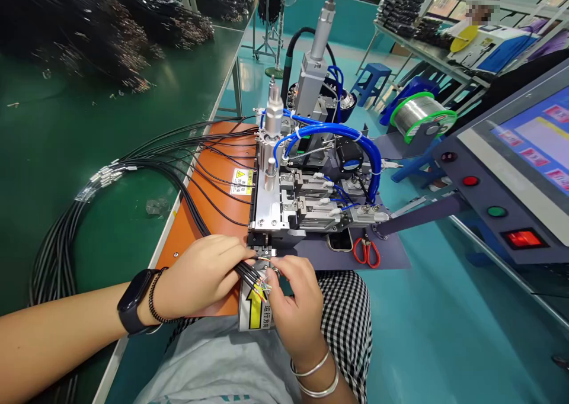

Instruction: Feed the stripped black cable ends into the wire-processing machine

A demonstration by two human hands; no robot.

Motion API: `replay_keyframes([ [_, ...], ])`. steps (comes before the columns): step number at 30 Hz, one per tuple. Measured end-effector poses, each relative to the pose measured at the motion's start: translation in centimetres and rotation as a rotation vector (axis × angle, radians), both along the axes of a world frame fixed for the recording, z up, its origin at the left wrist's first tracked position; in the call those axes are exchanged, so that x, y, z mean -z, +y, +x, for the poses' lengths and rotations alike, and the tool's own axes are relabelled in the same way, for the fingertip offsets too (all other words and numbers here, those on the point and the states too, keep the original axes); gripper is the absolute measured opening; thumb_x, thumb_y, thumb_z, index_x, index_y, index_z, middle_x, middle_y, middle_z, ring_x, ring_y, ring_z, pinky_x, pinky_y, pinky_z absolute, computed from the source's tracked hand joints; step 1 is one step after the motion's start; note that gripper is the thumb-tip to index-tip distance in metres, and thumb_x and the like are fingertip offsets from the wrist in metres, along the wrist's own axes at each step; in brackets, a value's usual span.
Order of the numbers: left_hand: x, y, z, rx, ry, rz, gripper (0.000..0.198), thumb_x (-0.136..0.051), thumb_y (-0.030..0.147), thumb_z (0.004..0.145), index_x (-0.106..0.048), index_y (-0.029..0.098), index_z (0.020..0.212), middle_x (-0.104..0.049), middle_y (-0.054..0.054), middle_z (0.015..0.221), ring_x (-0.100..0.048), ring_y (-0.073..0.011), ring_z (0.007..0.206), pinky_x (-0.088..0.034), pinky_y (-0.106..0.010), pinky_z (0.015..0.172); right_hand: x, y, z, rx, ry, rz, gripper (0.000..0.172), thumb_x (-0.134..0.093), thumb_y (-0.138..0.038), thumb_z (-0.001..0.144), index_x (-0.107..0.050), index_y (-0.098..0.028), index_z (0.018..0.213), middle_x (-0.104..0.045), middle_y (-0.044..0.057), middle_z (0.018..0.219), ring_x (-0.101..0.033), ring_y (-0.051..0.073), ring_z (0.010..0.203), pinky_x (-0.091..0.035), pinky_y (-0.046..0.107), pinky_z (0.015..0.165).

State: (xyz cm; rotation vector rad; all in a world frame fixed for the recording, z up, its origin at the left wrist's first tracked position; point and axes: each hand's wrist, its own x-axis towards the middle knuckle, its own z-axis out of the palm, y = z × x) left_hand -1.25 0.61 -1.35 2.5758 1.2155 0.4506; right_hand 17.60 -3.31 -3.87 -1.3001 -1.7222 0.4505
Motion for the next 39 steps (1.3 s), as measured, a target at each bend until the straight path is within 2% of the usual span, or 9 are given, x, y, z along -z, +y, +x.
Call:
replay_keyframes([
  [4, 0.1, -0.1, 0.0, -0.029, -0.022, 0.033, 0.016, -0.046, 0.012, 0.080, -0.057, 0.019, 0.089, -0.055, -0.001, 0.079, -0.050, -0.0178, 0.075, -0.038, -0.033, 0.067, -0.2, 0.1, -0.3, -0.170, -0.075, -0.039, 0.015, -0.054, -0.015, 0.088, -0.064, -0.023, 0.095, -0.063, 0.003, 0.090, -0.054, 0.020, 0.085, -0.044, 0.035, 0.074],
  [10, 0.0, -0.1, 0.0, -0.022, 0.020, 0.066, 0.011, -0.046, 0.011, 0.078, -0.054, 0.019, 0.080, -0.051, 0.000, 0.073, -0.045, -0.0168, 0.068, -0.034, -0.032, 0.062, -0.3, 0.5, -0.9, 0.049, 0.061, -0.158, 0.007, -0.057, -0.024, 0.088, -0.063, -0.021, 0.088, -0.062, 0.004, 0.090, -0.055, 0.021, 0.087, -0.044, 0.035, 0.075],
  [14, 0.0, -0.1, 0.1, -0.024, 0.035, 0.077, 0.011, -0.045, 0.013, 0.080, -0.055, 0.019, 0.080, -0.051, -0.001, 0.072, -0.044, -0.0169, 0.068, -0.033, -0.032, 0.062, -0.7, 0.3, -1.3, -0.020, 0.064, -0.140, 0.016, -0.053, -0.022, 0.090, -0.063, -0.020, 0.078, -0.062, 0.003, 0.080, -0.054, 0.019, 0.079, -0.043, 0.034, 0.070],
  [17, 0.1, -0.2, 0.1, -0.015, 0.042, 0.084, 0.012, -0.044, 0.012, 0.079, -0.055, 0.019, 0.080, -0.051, -0.001, 0.072, -0.044, -0.0169, 0.068, -0.033, -0.032, 0.062, -0.6, 0.2, -1.4, -0.054, 0.080, -0.172, 0.014, -0.054, -0.021, 0.089, -0.065, -0.021, 0.082, -0.063, 0.003, 0.082, -0.055, 0.019, 0.081, -0.044, 0.034, 0.072],
  [21, 0.2, -0.3, 0.2, -0.011, 0.040, 0.099, 0.011, -0.045, 0.011, 0.078, -0.053, 0.019, 0.078, -0.050, -0.001, 0.072, -0.043, -0.0166, 0.067, -0.032, -0.032, 0.060, -0.3, 0.4, -1.3, 0.012, 0.150, -0.203, 0.009, -0.057, -0.023, 0.088, -0.065, -0.021, 0.086, -0.064, 0.004, 0.087, -0.056, 0.019, 0.085, -0.045, 0.034, 0.075],
  [25, 0.4, -0.2, 0.3, -0.033, 0.028, 0.109, 0.008, -0.047, 0.012, 0.078, -0.052, 0.019, 0.078, -0.049, 0.000, 0.072, -0.043, -0.0169, 0.067, -0.032, -0.032, 0.060, -0.2, 0.3, -1.4, 0.039, 0.191, -0.225, 0.010, -0.058, -0.023, 0.087, -0.065, -0.021, 0.080, -0.063, 0.003, 0.081, -0.057, 0.019, 0.079, -0.045, 0.032, 0.070],
  [34, 0.5, -0.2, 0.4, 0.060, 0.061, 0.123, 0.010, -0.046, 0.014, 0.083, -0.053, 0.018, 0.078, -0.051, -0.001, 0.073, -0.043, -0.0166, 0.067, -0.032, -0.033, 0.059, -0.7, 1.0, -0.9, -0.095, 0.084, -0.128, 0.014, -0.052, -0.018, 0.090, -0.066, -0.021, 0.090, -0.065, 0.004, 0.088, -0.057, 0.019, 0.085, -0.047, 0.035, 0.076],
  [36, 0.3, 0.0, 0.4, 0.096, 0.101, 0.103, 0.013, -0.044, 0.013, 0.084, -0.055, 0.018, 0.083, -0.053, -0.002, 0.077, -0.047, -0.0171, 0.070, -0.034, -0.033, 0.060, -0.5, 1.5, -0.3, -0.168, -0.033, -0.063, 0.015, -0.050, -0.016, 0.091, -0.064, -0.021, 0.094, -0.064, 0.005, 0.090, -0.056, 0.019, 0.086, -0.046, 0.037, 0.078],
  [39, 0.2, 0.3, 0.2, 0.118, 0.153, 0.042, 0.029, -0.046, 0.011, 0.083, -0.054, 0.020, 0.110, -0.056, -0.004, 0.093, -0.052, -0.0185, 0.083, -0.040, -0.032, 0.068, 0.2, 2.1, 0.3, -0.194, -0.165, -0.059, 0.016, -0.047, -0.016, 0.091, -0.061, -0.019, 0.097, -0.063, 0.006, 0.092, -0.054, 0.020, 0.088, -0.045, 0.038, 0.080],
])
